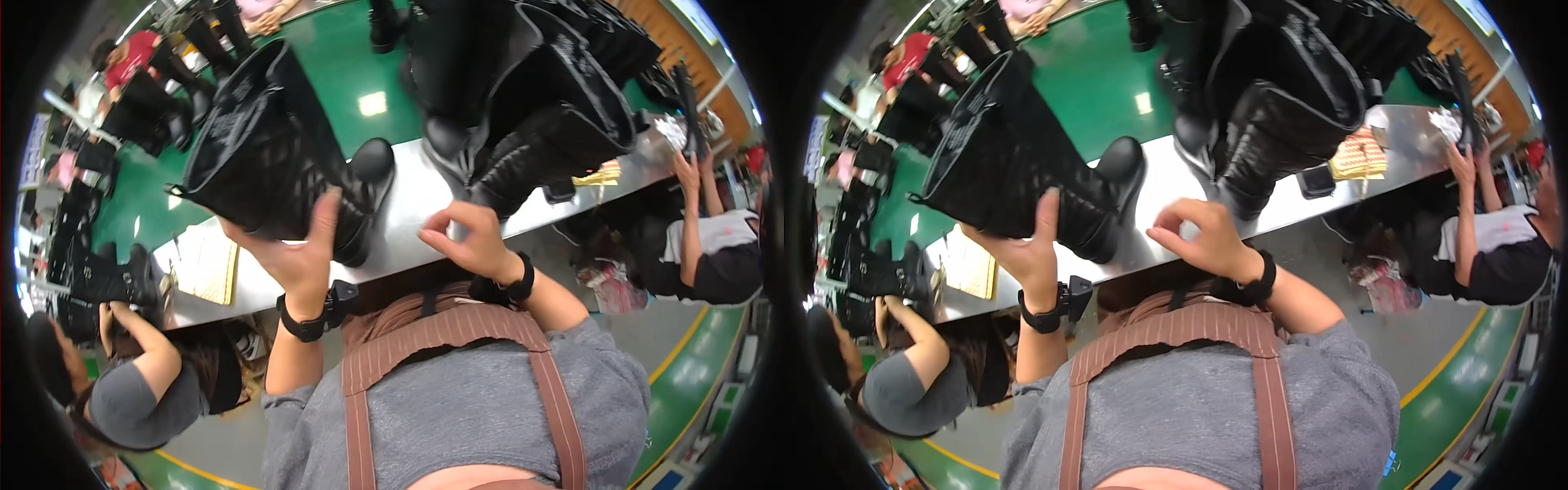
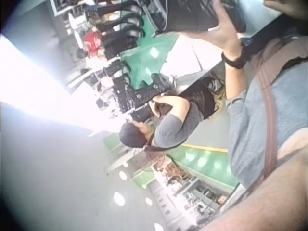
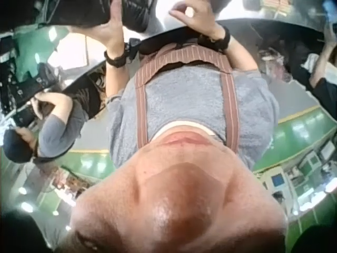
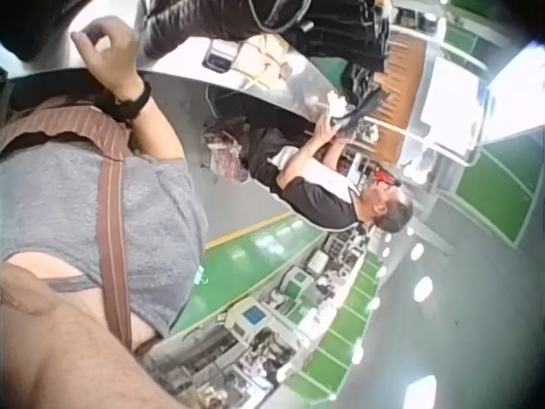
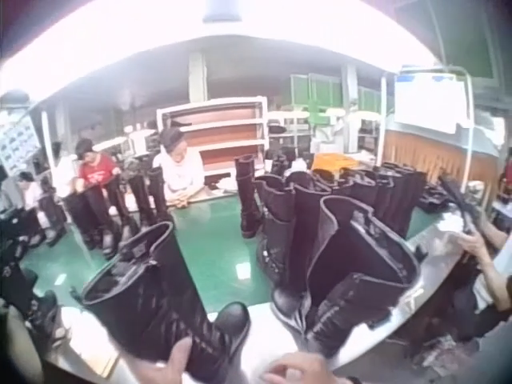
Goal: Inspecting black leather boots for quality control on a factory conveyor line.
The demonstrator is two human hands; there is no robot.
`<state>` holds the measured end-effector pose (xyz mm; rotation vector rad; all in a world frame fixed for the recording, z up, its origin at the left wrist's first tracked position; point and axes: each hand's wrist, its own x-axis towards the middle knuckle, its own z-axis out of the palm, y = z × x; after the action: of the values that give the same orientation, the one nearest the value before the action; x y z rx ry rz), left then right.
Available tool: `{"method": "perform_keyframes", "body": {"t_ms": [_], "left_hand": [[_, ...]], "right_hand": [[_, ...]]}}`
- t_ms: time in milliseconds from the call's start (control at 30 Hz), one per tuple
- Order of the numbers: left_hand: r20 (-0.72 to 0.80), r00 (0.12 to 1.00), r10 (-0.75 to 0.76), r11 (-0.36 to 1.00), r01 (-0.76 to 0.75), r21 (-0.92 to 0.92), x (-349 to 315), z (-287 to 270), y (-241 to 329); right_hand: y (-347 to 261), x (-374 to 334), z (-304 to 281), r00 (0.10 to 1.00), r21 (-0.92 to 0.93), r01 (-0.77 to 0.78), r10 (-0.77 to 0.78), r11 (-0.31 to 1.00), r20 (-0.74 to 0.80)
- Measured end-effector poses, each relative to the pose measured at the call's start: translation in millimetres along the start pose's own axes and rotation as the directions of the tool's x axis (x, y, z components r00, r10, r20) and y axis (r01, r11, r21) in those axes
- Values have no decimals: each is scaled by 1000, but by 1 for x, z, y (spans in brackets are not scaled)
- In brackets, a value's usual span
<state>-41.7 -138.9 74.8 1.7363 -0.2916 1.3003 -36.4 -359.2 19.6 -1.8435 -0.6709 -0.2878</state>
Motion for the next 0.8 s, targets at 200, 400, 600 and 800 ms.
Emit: {"method": "perform_keyframes", "body": {"t_ms": [200, 400, 600, 800], "left_hand": [[-378, 923, -70, 884, 233, 406, 20, -16, -13], [-244, 966, -83, 890, 182, 418, 18, -40, -34], [-380, 821, 427, 756, -93, 649, -12, -59, -21], [510, 732, -452, 889, 418, 186, -101, 28, -21]], "right_hand": [[20, -65, -62, 853, -434, 27, -246, 901, -460], [82, -42, -66, 911, -161, -331, 271, 930, -311], [95, -32, -42, 842, 239, -425, 478, 873, -249], [82, -21, -8, 897, 267, -413, 440, 871, -47]]}}
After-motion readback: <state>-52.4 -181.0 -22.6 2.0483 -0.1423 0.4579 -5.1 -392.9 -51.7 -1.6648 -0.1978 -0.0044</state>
